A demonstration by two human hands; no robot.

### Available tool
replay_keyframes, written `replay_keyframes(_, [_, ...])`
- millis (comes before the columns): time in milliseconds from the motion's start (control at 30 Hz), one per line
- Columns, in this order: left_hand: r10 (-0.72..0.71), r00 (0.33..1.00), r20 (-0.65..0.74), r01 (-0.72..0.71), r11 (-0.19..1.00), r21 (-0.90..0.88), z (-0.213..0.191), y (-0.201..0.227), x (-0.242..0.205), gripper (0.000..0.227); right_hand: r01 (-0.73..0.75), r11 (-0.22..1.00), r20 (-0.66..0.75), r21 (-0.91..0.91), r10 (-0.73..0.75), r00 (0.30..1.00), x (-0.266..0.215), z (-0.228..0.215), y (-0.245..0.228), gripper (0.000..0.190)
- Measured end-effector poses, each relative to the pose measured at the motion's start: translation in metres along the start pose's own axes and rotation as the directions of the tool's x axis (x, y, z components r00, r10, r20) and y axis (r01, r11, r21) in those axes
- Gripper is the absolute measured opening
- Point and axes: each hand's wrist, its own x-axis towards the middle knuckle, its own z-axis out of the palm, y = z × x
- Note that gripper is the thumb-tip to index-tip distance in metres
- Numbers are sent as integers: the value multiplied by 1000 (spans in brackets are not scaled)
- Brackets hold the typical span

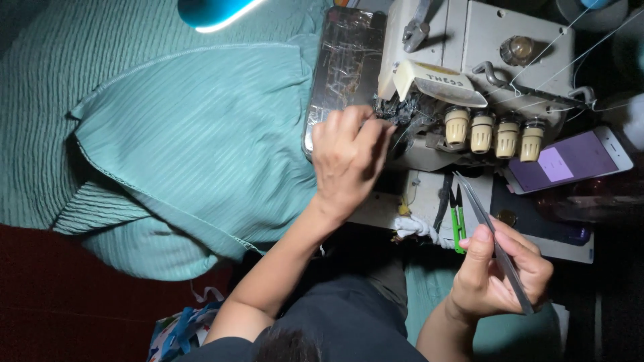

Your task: Threading a multi-thread industrial sewing machine (serger) using tweezers and manual dexterity.

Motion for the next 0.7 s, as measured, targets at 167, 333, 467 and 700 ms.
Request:
replay_keyframes(167, [-139, 987, 75, 136, 990, 39, -33, -17, -11, 23, -5, 999, 36, 47, 4, 999, 0, 2, 0, 18])
replay_keyframes(333, [-95, 986, 138, 110, 988, -109, -58, -12, -23, 22, -43, 995, 49, 91, 38, 998, -2, 5, 6, 17])
replay_keyframes(467, [124, 982, 141, -105, 985, -137, -35, 3, -44, 34, -56, 995, 9, 85, 55, 998, 3, 9, 2, 16])
replay_keyframes(700, [175, 982, 77, -178, 984, 23, -10, 12, -43, 9, 3, 1000, -20, 28, -2, 1000, 4, 6, -2, 21])
